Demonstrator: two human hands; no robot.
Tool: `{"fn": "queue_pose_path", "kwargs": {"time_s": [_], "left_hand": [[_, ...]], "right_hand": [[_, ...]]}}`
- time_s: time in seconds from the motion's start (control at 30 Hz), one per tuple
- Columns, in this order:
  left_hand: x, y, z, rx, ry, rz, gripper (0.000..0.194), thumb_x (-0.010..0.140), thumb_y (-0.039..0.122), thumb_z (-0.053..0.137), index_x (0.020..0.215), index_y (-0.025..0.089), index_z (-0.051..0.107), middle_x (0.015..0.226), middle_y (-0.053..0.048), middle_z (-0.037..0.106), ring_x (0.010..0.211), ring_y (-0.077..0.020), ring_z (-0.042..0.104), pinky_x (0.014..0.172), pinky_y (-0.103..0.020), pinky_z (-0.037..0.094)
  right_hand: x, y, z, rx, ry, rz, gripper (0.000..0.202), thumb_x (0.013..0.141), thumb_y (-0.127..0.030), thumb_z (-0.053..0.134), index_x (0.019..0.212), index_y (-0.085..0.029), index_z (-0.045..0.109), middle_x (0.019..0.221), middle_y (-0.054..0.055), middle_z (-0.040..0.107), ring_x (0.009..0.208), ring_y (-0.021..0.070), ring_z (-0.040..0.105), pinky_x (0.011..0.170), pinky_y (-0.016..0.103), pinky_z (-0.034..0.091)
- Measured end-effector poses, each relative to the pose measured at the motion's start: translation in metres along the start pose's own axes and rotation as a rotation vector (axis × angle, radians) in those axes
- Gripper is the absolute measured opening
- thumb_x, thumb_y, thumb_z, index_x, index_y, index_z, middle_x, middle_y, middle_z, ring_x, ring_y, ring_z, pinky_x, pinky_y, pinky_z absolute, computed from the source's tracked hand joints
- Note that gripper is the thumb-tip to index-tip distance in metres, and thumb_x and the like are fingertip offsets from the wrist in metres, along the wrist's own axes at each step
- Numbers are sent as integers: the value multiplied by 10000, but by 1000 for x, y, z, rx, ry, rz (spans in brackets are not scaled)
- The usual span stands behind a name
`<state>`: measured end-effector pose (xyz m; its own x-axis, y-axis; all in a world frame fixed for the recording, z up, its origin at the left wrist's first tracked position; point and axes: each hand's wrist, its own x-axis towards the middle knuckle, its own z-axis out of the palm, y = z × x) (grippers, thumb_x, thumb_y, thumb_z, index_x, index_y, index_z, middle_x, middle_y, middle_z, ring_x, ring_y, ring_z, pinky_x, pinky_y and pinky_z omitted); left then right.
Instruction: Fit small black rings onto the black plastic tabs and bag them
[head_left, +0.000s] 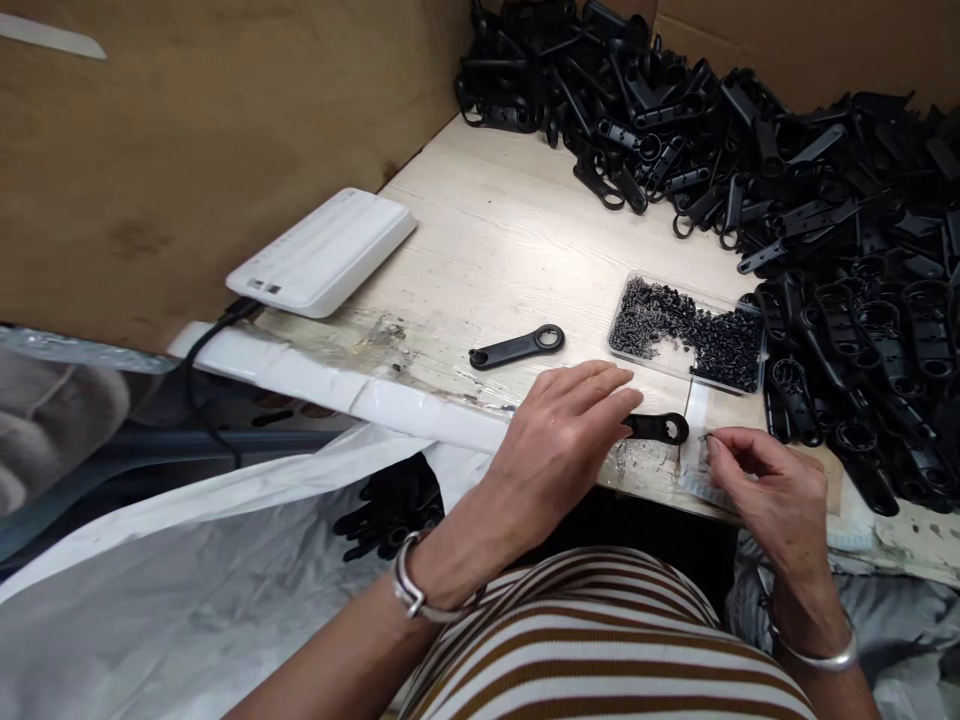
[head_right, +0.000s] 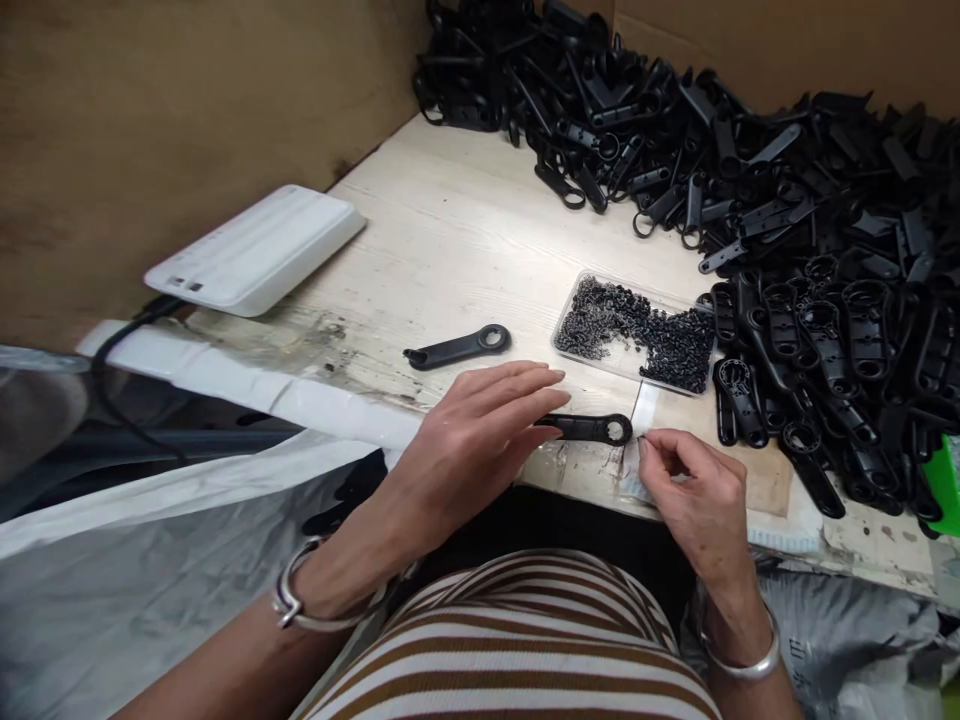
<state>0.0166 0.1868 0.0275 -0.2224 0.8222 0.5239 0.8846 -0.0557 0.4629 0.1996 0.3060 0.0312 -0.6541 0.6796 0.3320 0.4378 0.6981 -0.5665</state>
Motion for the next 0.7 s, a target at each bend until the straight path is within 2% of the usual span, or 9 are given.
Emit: {"fn": "queue_pose_path", "kwargs": {"time_s": [0.1, 0.2, 0.37, 0.7], "left_hand": [[3, -7, 1, 83, -194, 7, 111, 897, 135, 595, 993, 165, 642, 1064, -72, 720, 1017, -219, 646, 832, -357, 432], [5, -5, 4, 49, -289, 4, 82, 912, 180, 597, 975, 173, 649, 970, -35, 728, 911, -183, 656, 792, -336, 392], [2, -1, 9, 33, -304, -1, 108, 895, 244, 637, 970, 167, 634, 989, -42, 711, 902, -185, 640, 781, -324, 390], [-3, 0, 16, 30, -327, -39, 62, 842, 146, 671, 881, 159, 624, 912, -46, 700, 805, -188, 626, 714, -292, 478]], "right_hand": [[1, 5, 1, -32, -13, -20, 133, 843, -205, 604, 731, -175, 669, 591, -26, 648, 467, 88, 566, 521, 181, 485], [0, 4, 1, -57, -49, -20, 149, 864, -223, 583, 755, -177, 672, 634, -9, 667, 496, 98, 577, 551, 198, 499], [0, 3, 2, -57, -86, -16, 142, 878, -223, 586, 764, -181, 660, 663, 0, 674, 518, 105, 583, 561, 213, 498], [-1, -4, 11, -93, -118, -145, 120, 880, -136, 560, 796, -170, 637, 678, -2, 674, 545, 104, 613, 572, 208, 480]]}}
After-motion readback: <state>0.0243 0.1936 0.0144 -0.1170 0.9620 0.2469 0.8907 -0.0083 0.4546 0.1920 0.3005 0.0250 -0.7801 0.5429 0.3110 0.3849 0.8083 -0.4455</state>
